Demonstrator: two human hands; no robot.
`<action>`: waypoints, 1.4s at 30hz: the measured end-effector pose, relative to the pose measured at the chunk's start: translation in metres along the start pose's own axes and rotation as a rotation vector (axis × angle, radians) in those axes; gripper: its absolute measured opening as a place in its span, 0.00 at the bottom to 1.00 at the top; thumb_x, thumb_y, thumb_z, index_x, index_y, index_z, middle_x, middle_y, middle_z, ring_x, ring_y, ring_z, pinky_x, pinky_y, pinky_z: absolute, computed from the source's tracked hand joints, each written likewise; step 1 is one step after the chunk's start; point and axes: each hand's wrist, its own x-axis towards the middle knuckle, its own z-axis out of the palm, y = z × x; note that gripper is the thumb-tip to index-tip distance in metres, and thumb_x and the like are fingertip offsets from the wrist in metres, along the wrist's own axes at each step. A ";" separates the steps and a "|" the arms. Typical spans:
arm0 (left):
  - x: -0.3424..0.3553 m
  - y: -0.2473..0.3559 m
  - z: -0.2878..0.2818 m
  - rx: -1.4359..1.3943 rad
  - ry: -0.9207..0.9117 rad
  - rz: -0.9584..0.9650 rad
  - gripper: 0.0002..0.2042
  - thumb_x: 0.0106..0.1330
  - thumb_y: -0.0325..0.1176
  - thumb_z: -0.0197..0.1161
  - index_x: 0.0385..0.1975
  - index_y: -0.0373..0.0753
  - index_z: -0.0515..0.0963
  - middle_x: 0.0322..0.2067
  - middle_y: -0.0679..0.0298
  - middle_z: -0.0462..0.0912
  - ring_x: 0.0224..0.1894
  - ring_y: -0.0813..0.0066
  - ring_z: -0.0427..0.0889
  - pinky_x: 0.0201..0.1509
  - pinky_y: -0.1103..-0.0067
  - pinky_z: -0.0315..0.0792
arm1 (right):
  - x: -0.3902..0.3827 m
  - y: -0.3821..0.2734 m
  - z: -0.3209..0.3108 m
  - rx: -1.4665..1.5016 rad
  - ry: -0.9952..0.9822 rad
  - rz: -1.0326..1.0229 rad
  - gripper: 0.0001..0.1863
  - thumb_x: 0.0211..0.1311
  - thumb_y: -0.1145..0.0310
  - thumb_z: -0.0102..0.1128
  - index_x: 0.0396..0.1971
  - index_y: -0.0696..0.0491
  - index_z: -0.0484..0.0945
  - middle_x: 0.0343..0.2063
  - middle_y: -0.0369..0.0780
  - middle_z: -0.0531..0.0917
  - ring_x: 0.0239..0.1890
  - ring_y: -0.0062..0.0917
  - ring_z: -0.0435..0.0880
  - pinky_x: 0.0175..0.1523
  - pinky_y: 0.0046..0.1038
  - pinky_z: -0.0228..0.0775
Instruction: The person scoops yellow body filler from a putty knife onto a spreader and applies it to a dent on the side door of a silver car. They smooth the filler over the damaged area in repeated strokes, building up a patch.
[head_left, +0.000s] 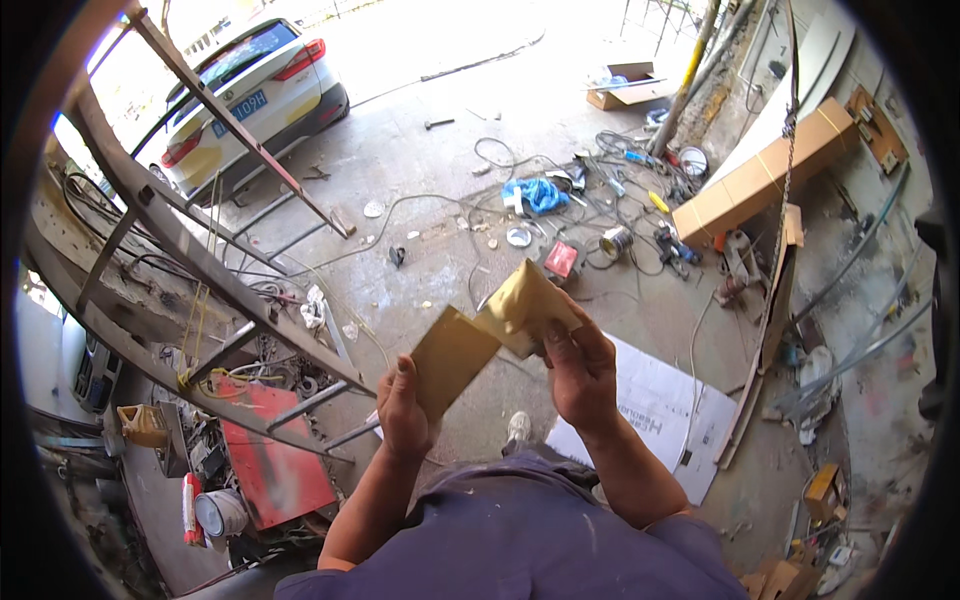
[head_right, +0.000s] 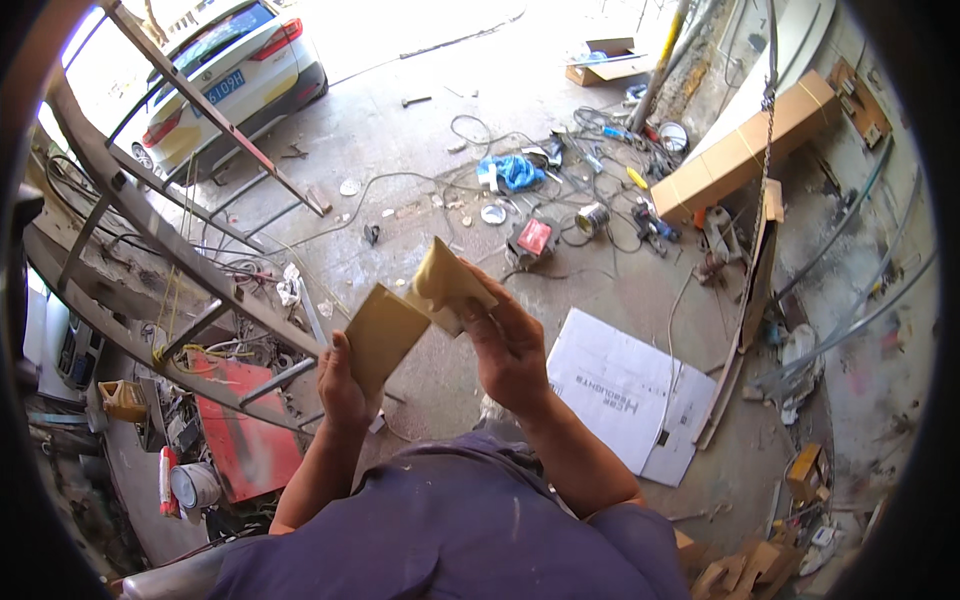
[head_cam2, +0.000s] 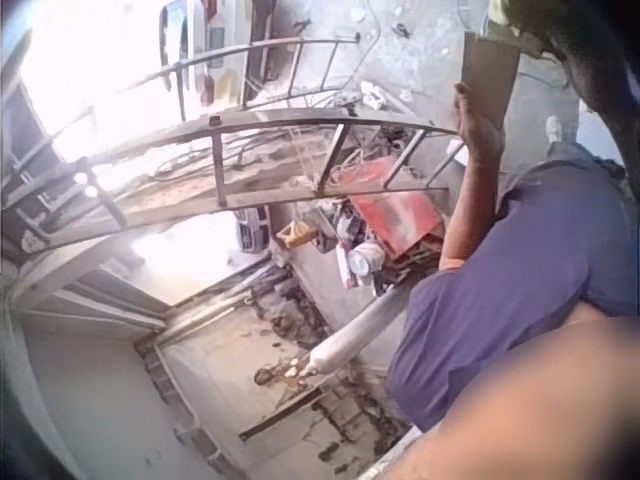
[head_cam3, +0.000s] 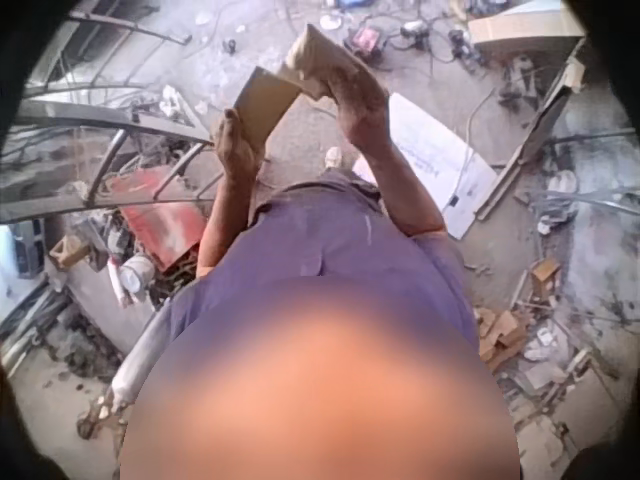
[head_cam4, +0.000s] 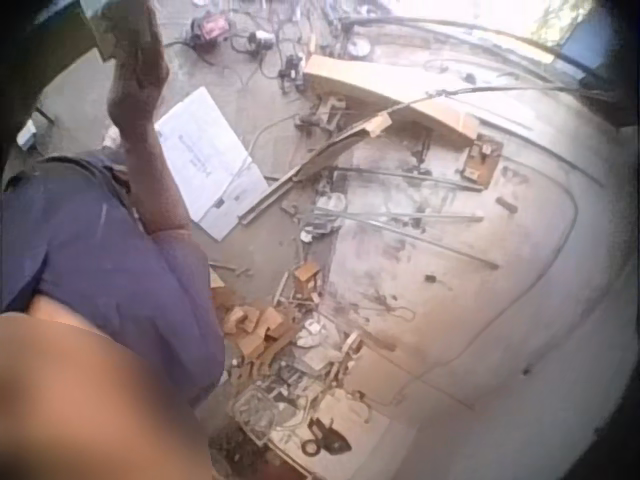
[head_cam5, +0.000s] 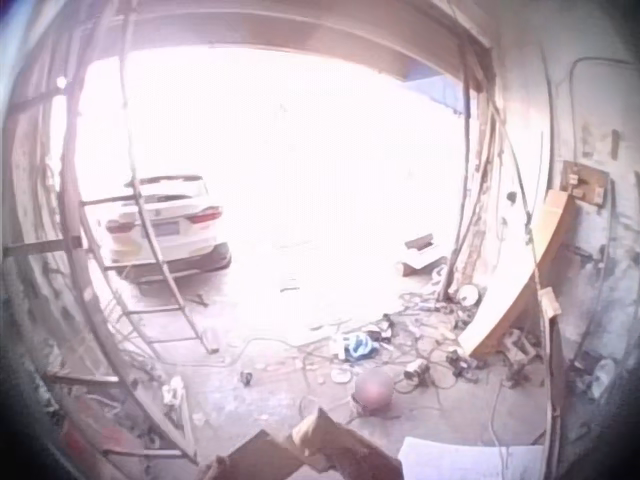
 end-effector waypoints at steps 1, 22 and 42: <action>0.012 -0.006 0.006 -0.015 -0.022 0.005 0.30 0.91 0.51 0.55 0.68 0.22 0.79 0.61 0.46 0.89 0.64 0.56 0.89 0.72 0.63 0.80 | 0.015 0.006 -0.003 0.081 -0.023 0.038 0.23 0.85 0.82 0.56 0.75 0.59 0.79 0.63 0.44 0.89 0.62 0.27 0.88 0.69 0.30 0.78; 0.311 -0.002 -0.019 0.181 0.243 0.231 0.29 0.93 0.51 0.49 0.64 0.25 0.82 0.54 0.53 0.90 0.55 0.68 0.88 0.61 0.73 0.79 | 0.260 0.140 0.010 -0.627 -0.456 -0.228 0.29 0.68 0.83 0.68 0.68 0.50 0.88 0.62 0.48 0.87 0.62 0.44 0.88 0.68 0.43 0.83; 0.566 0.086 -0.102 0.044 0.273 0.286 0.28 0.92 0.49 0.54 0.64 0.23 0.82 0.59 0.50 0.90 0.60 0.63 0.90 0.69 0.70 0.78 | 0.570 0.299 0.104 0.099 -0.325 0.134 0.23 0.84 0.84 0.57 0.74 0.60 0.80 0.64 0.42 0.89 0.64 0.27 0.87 0.71 0.31 0.78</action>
